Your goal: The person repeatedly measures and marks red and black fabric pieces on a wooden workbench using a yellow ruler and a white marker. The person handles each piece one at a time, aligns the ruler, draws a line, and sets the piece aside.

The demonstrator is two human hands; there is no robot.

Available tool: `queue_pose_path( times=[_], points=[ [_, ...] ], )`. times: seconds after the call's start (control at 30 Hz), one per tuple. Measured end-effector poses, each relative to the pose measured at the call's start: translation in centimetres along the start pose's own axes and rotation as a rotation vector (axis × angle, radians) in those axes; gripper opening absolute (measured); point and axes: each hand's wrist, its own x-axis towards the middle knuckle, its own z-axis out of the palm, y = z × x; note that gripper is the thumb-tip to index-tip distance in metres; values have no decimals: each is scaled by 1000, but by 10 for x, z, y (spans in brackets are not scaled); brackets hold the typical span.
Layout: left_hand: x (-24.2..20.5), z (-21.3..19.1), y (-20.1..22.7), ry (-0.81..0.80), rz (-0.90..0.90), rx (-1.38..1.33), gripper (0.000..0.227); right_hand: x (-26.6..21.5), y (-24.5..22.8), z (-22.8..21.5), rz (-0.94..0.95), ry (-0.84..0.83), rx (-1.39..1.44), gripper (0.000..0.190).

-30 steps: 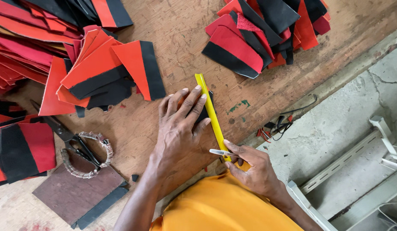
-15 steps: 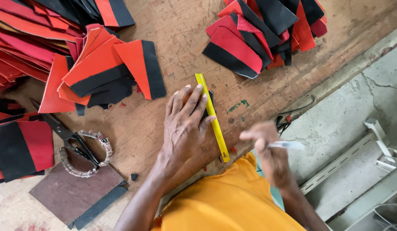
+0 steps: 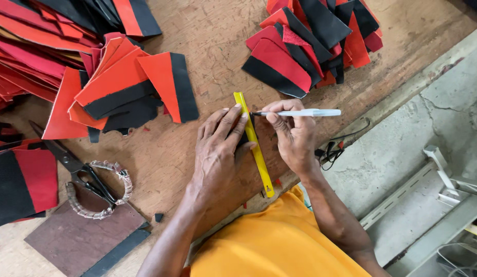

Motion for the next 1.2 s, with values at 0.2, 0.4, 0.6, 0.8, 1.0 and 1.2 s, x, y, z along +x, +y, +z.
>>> queue_pose_path(
  times=[0.2,0.4,0.6,0.8,1.0,1.2],
  points=[
    [-3,5,-7,20,10,5,56,3,0,5,-15,-24,-18,14],
    [-3,5,-10,20,20,6,55,9,-3,10,-56,-14,-55,14],
    [-2,4,-12,35,34,-8,56,12,-7,13,-149,12,-177,11],
    [-1,3,-12,31,28,-12,55,11,-3,15,-180,-15,-59,12],
    [-5,4,-12,16,4,-27,56,1,-5,9,-88,-20,-147,11],
    [-1,3,-14,15,11,-41,57,-7,-19,5,-84,-73,-140,12]
  ],
)
